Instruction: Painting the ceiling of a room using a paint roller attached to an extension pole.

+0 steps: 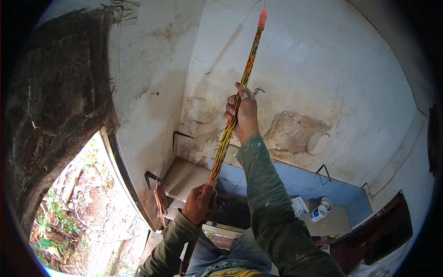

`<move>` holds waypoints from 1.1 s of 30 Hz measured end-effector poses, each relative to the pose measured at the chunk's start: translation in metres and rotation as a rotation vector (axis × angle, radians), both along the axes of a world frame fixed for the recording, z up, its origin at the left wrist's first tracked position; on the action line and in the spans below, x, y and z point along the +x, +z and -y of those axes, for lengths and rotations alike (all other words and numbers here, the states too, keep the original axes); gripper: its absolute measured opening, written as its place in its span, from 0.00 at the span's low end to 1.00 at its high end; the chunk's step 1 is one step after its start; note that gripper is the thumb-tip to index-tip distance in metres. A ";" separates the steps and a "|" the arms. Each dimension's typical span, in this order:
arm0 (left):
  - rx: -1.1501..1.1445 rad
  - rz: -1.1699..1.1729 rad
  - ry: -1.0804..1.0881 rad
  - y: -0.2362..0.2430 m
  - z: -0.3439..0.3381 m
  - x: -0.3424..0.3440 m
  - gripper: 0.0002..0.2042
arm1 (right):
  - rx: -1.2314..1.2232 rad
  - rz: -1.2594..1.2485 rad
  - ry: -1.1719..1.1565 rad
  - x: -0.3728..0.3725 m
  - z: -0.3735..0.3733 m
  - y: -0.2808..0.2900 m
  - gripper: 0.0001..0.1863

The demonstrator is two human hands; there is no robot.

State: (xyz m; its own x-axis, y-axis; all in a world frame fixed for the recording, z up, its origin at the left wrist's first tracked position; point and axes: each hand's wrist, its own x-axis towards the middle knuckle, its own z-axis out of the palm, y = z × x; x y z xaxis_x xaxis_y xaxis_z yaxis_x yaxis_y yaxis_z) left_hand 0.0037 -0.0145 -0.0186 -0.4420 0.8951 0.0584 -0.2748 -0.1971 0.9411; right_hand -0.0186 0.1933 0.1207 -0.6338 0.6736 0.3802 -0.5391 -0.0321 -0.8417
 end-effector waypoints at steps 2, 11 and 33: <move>0.077 -0.264 0.108 -0.018 0.000 0.002 0.24 | 0.027 -0.039 0.039 -0.003 -0.009 -0.009 0.26; -0.104 -0.783 0.266 -0.189 0.068 0.035 0.10 | -0.152 0.175 0.081 0.023 0.031 -0.152 0.31; -0.559 -0.056 0.232 -0.264 0.183 0.134 0.26 | -0.467 0.338 0.178 0.104 0.126 -0.289 0.15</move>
State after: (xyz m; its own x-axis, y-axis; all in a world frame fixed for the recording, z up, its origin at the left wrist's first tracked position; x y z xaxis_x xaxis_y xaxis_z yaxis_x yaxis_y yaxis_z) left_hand 0.1376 -0.1979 -0.2828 -0.6390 0.6774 -0.3644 -0.2311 0.2827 0.9309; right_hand 0.0854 0.0675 -0.1681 -0.7864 0.5933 -0.1721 -0.1965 -0.5044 -0.8408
